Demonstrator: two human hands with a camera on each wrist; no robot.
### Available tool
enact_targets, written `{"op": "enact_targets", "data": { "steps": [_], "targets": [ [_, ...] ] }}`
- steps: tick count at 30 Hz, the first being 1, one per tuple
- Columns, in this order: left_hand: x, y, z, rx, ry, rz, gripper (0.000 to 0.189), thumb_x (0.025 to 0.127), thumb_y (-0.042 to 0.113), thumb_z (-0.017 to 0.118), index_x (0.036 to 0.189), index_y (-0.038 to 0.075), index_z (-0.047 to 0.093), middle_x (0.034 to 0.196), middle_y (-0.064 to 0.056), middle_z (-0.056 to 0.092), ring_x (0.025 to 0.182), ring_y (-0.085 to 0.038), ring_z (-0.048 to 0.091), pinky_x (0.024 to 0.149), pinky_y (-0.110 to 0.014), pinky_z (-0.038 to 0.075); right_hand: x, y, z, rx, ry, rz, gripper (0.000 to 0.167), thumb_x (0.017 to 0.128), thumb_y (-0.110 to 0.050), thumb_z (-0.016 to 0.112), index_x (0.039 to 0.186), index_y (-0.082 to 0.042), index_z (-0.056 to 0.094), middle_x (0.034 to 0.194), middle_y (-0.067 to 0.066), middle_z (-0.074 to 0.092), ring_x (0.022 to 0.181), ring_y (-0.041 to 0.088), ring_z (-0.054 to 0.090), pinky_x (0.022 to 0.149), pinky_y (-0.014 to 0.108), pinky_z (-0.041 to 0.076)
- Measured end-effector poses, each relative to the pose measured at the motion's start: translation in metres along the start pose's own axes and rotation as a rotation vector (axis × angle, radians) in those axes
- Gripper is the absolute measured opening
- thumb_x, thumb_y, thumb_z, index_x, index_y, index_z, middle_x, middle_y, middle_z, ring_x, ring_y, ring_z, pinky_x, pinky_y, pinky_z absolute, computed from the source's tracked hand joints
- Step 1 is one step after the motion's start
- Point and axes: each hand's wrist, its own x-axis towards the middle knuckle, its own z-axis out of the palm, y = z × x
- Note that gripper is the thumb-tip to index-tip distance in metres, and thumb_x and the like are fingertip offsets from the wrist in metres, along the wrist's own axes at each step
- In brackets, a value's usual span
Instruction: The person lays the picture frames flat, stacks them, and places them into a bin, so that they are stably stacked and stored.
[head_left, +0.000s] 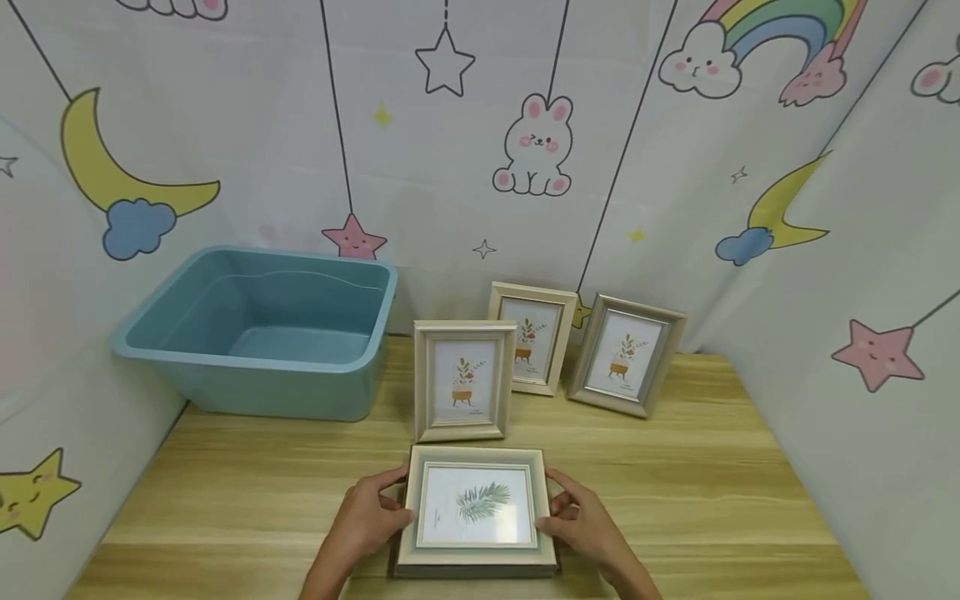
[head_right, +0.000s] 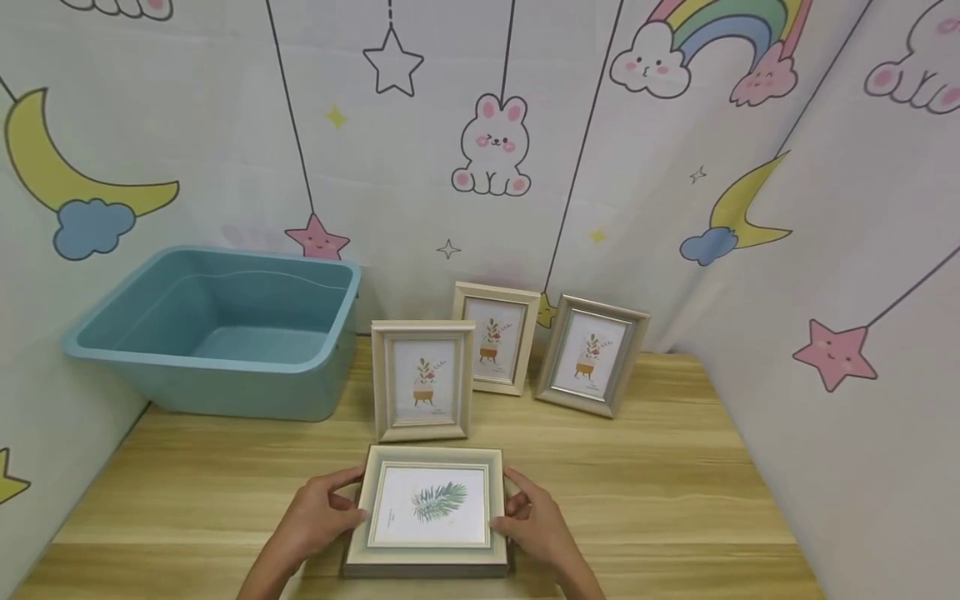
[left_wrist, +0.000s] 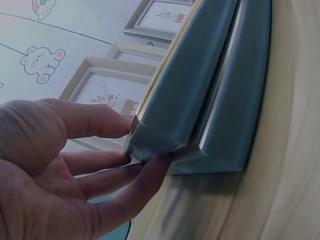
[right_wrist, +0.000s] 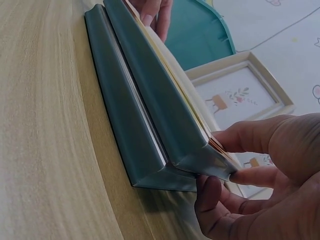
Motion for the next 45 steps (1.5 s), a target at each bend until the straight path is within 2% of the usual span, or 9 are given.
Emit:
{"op": "enact_targets", "data": {
  "steps": [6, 11, 13, 19, 26, 31, 36, 40, 45],
  "targets": [
    [0.000, -0.002, -0.001, 0.005, 0.000, -0.015, 0.063, 0.073, 0.000, 0.081, 0.133, -0.002, 0.062, 0.112, -0.020, 0.070, 0.085, -0.022, 0.067, 0.063, -0.034, 0.055, 0.002, 0.001, 0.000, -0.010, -0.015, 0.006, 0.079, 0.084, -0.001, 0.074, 0.150, 0.009, 0.031, 0.091, 0.006, 0.049, 0.072, 0.009, 0.051, 0.059, 0.018, 0.046],
    [0.001, -0.002, 0.000, 0.012, 0.021, 0.034, 0.068, 0.078, 0.004, 0.079, 0.140, -0.001, 0.053, 0.125, -0.023, 0.064, 0.107, -0.035, 0.064, 0.078, -0.044, 0.057, 0.001, -0.001, -0.006, -0.097, -0.015, 0.000, 0.071, 0.088, -0.009, 0.074, 0.146, 0.010, 0.038, 0.095, 0.009, 0.057, 0.079, 0.015, 0.057, 0.065, 0.020, 0.050],
    [0.003, 0.000, 0.000, 0.003, 0.047, 0.070, 0.069, 0.081, 0.005, 0.078, 0.144, -0.001, 0.048, 0.135, -0.025, 0.057, 0.117, -0.041, 0.058, 0.085, -0.048, 0.056, 0.001, -0.005, -0.010, -0.132, 0.021, -0.008, 0.064, 0.090, -0.012, 0.072, 0.143, 0.009, 0.043, 0.098, 0.011, 0.060, 0.083, 0.017, 0.059, 0.067, 0.022, 0.052],
    [0.018, 0.007, -0.001, -0.066, 0.095, 0.151, 0.069, 0.087, 0.004, 0.072, 0.148, 0.000, 0.042, 0.137, -0.028, 0.051, 0.126, -0.044, 0.050, 0.092, -0.052, 0.055, 0.011, -0.022, -0.019, -0.125, 0.184, -0.034, 0.054, 0.093, -0.014, 0.069, 0.142, -0.001, 0.051, 0.108, 0.016, 0.062, 0.092, 0.019, 0.062, 0.071, 0.030, 0.056],
    [0.050, 0.013, -0.004, -0.047, 0.068, 0.223, 0.085, 0.087, 0.008, 0.074, 0.158, 0.012, 0.027, 0.150, -0.029, 0.033, 0.135, -0.046, 0.040, 0.088, -0.050, 0.054, 0.042, -0.047, -0.021, -0.188, 0.301, -0.213, 0.055, 0.094, -0.010, 0.067, 0.146, -0.011, 0.049, 0.121, 0.023, 0.063, 0.111, 0.035, 0.063, 0.085, 0.038, 0.057],
    [0.071, 0.020, -0.006, -0.043, 0.083, 0.263, 0.095, 0.084, 0.005, 0.076, 0.160, 0.017, 0.022, 0.154, -0.031, 0.026, 0.129, -0.050, 0.046, 0.084, -0.049, 0.055, 0.072, -0.071, -0.018, -0.205, 0.271, -0.328, 0.065, 0.094, -0.007, 0.066, 0.153, -0.016, 0.040, 0.131, 0.022, 0.057, 0.124, 0.041, 0.057, 0.093, 0.047, 0.056],
    [0.084, 0.026, -0.004, -0.069, 0.078, 0.261, 0.098, 0.085, 0.006, 0.075, 0.161, 0.022, 0.017, 0.153, -0.027, 0.033, 0.134, -0.047, 0.043, 0.098, -0.058, 0.049, 0.100, -0.092, -0.010, -0.236, 0.204, -0.452, 0.077, 0.095, -0.002, 0.062, 0.160, -0.018, 0.023, 0.147, 0.026, 0.042, 0.137, 0.045, 0.043, 0.103, 0.057, 0.048],
    [0.089, 0.027, -0.003, -0.104, 0.071, 0.269, 0.096, 0.086, 0.004, 0.074, 0.161, 0.019, 0.016, 0.152, -0.026, 0.035, 0.138, -0.048, 0.040, 0.107, -0.065, 0.039, 0.115, -0.105, -0.004, -0.344, 0.190, -0.525, 0.083, 0.095, 0.001, 0.061, 0.161, -0.016, 0.015, 0.152, 0.028, 0.035, 0.134, 0.047, 0.043, 0.102, 0.059, 0.048],
    [0.092, 0.024, -0.001, -0.165, 0.058, 0.284, 0.095, 0.085, -0.003, 0.072, 0.161, 0.015, 0.018, 0.145, -0.027, 0.042, 0.133, -0.048, 0.046, 0.104, -0.064, 0.042, 0.132, -0.113, -0.004, -0.465, 0.173, -0.547, 0.086, 0.093, 0.006, 0.060, 0.162, -0.018, 0.013, 0.159, 0.024, 0.029, 0.125, 0.043, 0.051, 0.096, 0.051, 0.054]
  ]
}}
